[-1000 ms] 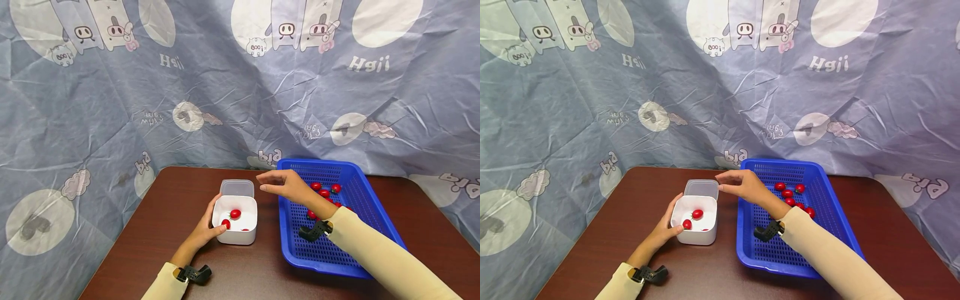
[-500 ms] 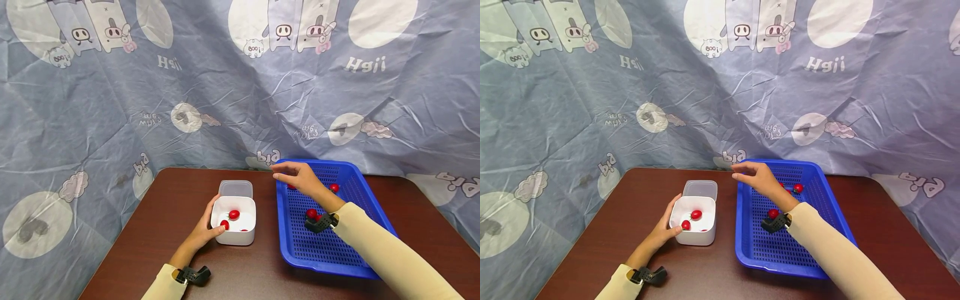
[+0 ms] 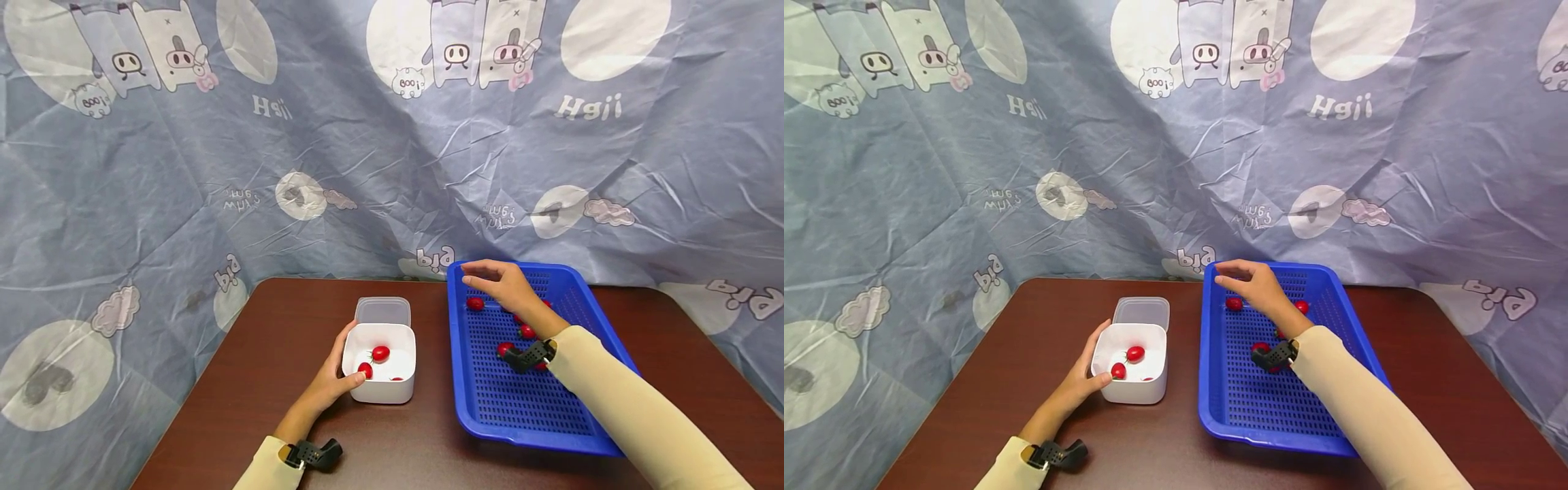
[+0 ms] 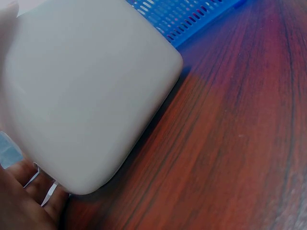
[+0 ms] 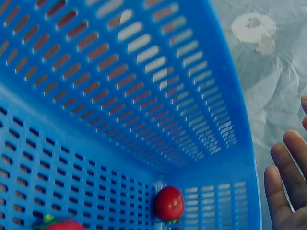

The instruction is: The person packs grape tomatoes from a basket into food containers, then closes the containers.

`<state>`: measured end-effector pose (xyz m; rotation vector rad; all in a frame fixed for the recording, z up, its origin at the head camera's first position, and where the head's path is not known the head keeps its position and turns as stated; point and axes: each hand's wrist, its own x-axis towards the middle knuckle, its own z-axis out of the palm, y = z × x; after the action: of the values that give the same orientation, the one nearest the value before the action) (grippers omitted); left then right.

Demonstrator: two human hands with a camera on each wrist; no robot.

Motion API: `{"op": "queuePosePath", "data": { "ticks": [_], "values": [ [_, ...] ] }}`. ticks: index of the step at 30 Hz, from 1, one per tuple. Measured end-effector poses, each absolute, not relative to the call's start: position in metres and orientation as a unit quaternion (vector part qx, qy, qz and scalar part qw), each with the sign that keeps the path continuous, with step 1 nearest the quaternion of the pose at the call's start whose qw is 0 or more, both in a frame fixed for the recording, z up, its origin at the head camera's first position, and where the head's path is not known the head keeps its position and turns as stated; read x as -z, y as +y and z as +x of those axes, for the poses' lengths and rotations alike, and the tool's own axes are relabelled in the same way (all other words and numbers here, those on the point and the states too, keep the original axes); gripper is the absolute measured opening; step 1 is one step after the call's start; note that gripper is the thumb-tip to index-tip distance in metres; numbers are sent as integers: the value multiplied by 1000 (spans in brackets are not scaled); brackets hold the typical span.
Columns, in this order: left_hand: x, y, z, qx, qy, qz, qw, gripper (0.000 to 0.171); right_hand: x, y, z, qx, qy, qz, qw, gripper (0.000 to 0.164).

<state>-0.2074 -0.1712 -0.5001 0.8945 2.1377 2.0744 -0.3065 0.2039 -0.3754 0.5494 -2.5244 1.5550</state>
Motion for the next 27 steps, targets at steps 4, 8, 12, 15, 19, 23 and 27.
{"op": "queuePosePath", "data": {
  "ticks": [4,8,12,15,19,23,27],
  "values": [
    [501,-171,-206,-667,691,280,14,89,376,208,-307,-512,-839,176,50,44],
    [502,-170,-205,-669,687,282,16,88,366,208,-298,-507,-844,172,37,43],
    [503,-170,-206,-672,683,286,20,88,365,209,-297,-495,-853,163,32,41],
    [504,-170,-206,-673,684,280,23,90,376,213,-304,-487,-858,158,35,42],
    [504,-171,-205,-669,690,275,24,90,394,219,-316,-469,-869,150,38,44],
    [503,-171,-205,-670,689,277,24,89,401,221,-323,-452,-879,144,38,45],
    [501,-171,-207,-673,684,282,21,88,404,223,-329,-448,-881,145,35,47]
  ]
}}
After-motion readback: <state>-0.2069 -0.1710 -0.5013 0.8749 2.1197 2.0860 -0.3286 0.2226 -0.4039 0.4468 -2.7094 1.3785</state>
